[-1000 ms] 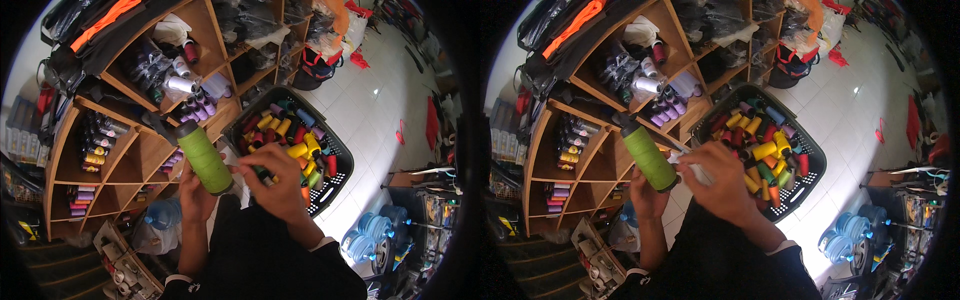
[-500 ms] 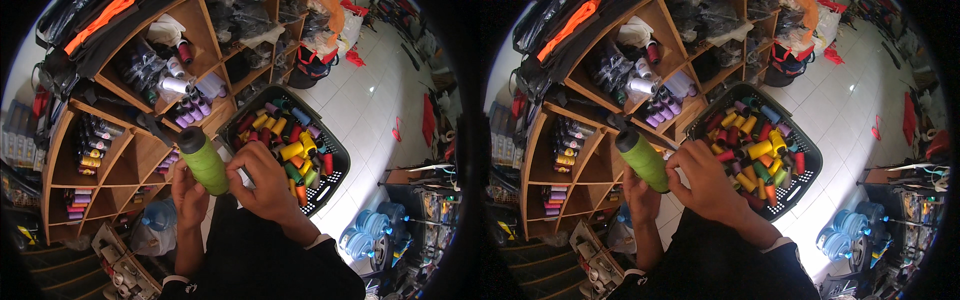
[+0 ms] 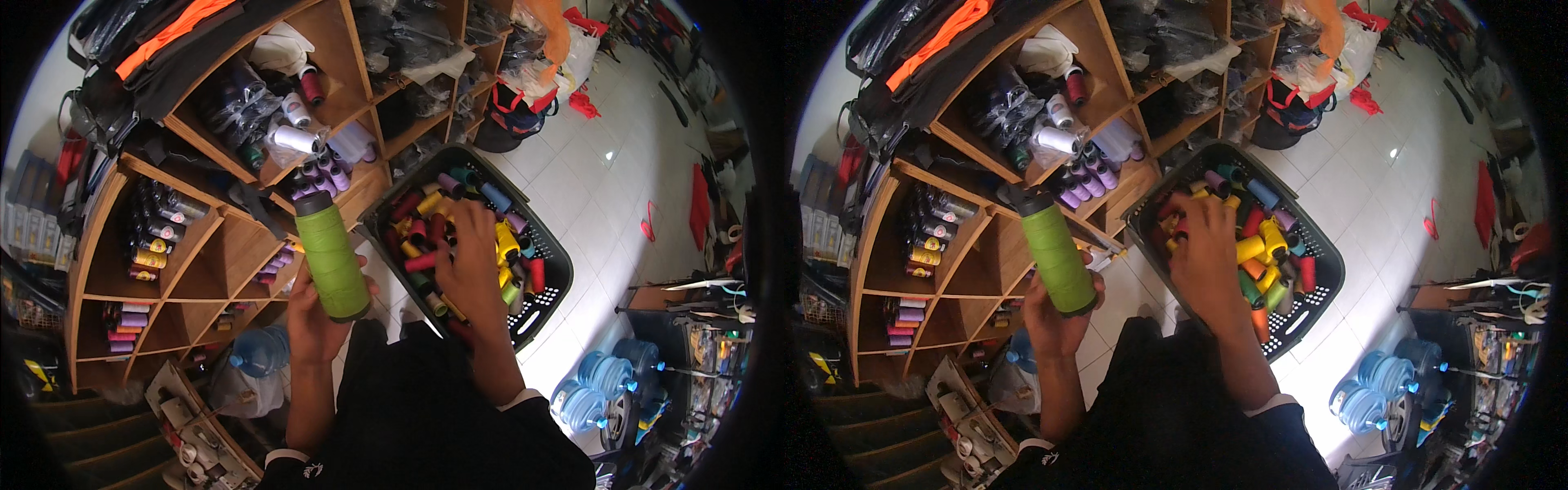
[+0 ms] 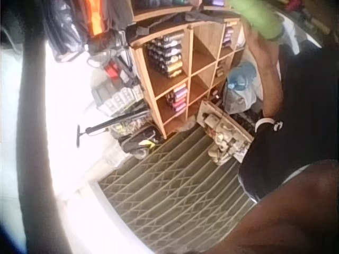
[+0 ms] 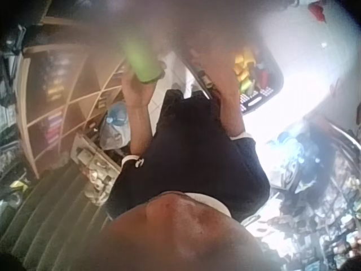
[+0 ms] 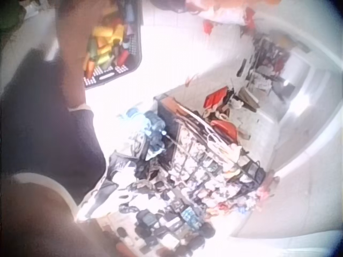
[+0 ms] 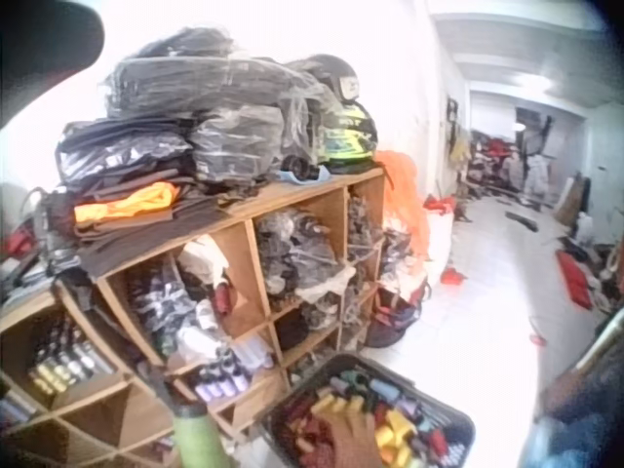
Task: The person picks up thread spools from a basket, pulls a small amount of thread from each, and places them on a wooden shelf. The person handles multiple spools of different colors one at a time.
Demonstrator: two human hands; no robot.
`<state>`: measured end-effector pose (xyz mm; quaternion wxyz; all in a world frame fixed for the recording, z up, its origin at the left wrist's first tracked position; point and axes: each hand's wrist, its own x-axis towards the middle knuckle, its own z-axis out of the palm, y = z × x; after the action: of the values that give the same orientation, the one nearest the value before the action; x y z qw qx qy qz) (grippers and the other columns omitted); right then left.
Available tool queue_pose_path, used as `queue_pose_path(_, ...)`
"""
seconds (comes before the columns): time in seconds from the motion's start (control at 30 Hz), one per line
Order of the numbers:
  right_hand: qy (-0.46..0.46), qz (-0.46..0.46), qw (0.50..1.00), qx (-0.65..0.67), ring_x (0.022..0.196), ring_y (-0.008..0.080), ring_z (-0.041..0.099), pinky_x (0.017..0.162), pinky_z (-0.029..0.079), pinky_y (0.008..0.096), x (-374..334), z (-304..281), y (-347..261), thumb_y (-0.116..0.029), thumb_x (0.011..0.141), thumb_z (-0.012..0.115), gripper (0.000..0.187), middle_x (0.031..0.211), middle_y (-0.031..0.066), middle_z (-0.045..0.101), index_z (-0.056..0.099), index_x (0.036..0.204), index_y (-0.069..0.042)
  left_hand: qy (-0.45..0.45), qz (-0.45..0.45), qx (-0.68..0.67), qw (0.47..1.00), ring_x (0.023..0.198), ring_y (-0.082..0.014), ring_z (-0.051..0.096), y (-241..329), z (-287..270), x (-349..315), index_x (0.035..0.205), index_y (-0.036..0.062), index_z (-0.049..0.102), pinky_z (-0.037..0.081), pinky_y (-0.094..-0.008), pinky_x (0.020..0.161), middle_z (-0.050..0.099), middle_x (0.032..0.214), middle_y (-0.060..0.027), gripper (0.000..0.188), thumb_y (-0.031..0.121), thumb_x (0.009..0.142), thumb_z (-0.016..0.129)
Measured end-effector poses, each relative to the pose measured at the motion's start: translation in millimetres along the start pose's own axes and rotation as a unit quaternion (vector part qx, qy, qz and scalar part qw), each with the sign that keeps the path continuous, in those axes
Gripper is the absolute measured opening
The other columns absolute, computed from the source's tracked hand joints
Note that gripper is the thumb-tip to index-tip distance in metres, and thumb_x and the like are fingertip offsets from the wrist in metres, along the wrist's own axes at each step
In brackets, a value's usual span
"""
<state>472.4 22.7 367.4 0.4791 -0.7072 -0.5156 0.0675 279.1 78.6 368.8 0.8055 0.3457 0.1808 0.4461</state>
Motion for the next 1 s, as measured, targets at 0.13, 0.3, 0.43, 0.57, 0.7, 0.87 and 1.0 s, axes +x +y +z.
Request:
queue_pose_path(0.13,-0.021,-0.072,0.991,0.115,0.093,0.0271,0.055,0.081,0.044,0.0375,-8.8,-13.8,-24.5,-0.001,0.072,0.07,0.028,0.089,0.0083,0.058,0.066,0.1,-0.006,-0.029,-0.011,-0.004,1.0,0.113,-0.0318,0.054,2.3,-6.1,-0.3,0.132,0.0,0.036,0.048,-0.0473,0.089,0.05,0.124,-0.0228,0.055,0.027,0.087,0.055)
queue_pose_path(0.3,-0.039,-0.154,0.975,0.157,0.083,0.0241,0.056,0.069,0.045,0.0332,-11.4,-8.6,-48.7,-0.004,0.071,0.074,0.026,0.088,0.0068,0.058,0.067,0.095,-0.006,-0.027,-0.001,0.019,0.999,0.116,-0.0315,0.053,1.9,-2.2,-0.6,0.131,0.0005,0.035,0.044,-0.0455,0.096,0.049,0.126,-0.0258,0.053,0.024,0.088,0.055)
queue_pose_path(0.43,-0.041,-0.167,0.972,0.157,0.081,0.0248,0.055,0.069,0.044,0.0341,-9.0,-6.3,-48.3,-0.002,0.07,0.073,0.022,0.087,0.0079,0.057,0.066,0.091,-0.005,-0.036,-0.001,0.029,0.999,0.117,-0.0313,0.052,2.7,-4.8,-0.7,0.131,0.0003,0.034,0.042,-0.0425,0.099,0.048,0.127,-0.0267,0.053,0.024,0.088,0.055)
queue_pose_path(0.57,-0.045,-0.166,0.973,0.152,0.082,0.0273,0.053,0.071,0.043,0.0358,-6.7,-4.9,-47.4,-0.002,0.074,0.068,0.015,0.088,0.0103,0.055,0.06,0.087,-0.003,-0.037,0.001,0.03,0.999,0.117,-0.0314,0.052,4.2,-2.6,-1.5,0.132,-0.0003,0.034,0.044,-0.0451,0.096,0.049,0.126,-0.0257,0.054,0.025,0.089,0.055)
queue_pose_path(0.7,-0.064,-0.156,0.969,0.178,0.083,0.0307,0.051,0.074,0.041,0.038,-3.2,-4.9,-44.5,-0.001,0.077,0.062,0.012,0.089,0.0122,0.054,0.056,0.087,-0.003,-0.063,-0.013,0.011,0.998,0.112,-0.0315,0.054,7.1,-3.6,-0.6,0.133,-0.0005,0.034,0.048,-0.0473,0.09,0.049,0.126,-0.0249,0.056,0.028,0.088,0.055)
queue_pose_path(0.87,-0.048,-0.068,0.985,0.15,0.084,0.0315,0.05,0.073,0.041,0.0391,-0.2,-1.4,-18.0,0.002,0.075,0.06,0.01,0.089,0.0124,0.053,0.056,0.084,-0.002,-0.045,-0.017,0.002,0.999,0.104,-0.0332,0.058,8.7,-1.3,-0.6,0.133,-0.0006,0.035,0.05,-0.0472,0.087,0.048,0.128,-0.0227,0.058,0.031,0.088,0.054)
queue_pose_path(1.0,0.003,-0.089,0.988,0.128,0.084,0.0285,0.053,0.072,0.043,0.0379,1.1,-7.4,-18.3,0.003,0.075,0.062,0.016,0.089,0.009,0.055,0.063,0.09,-0.005,-0.051,-0.006,0.029,0.998,0.104,-0.0331,0.058,9.7,-1.2,-1.6,0.132,-0.0007,0.036,0.049,-0.0479,0.087,0.048,0.127,-0.0209,0.056,0.03,0.088,0.053)
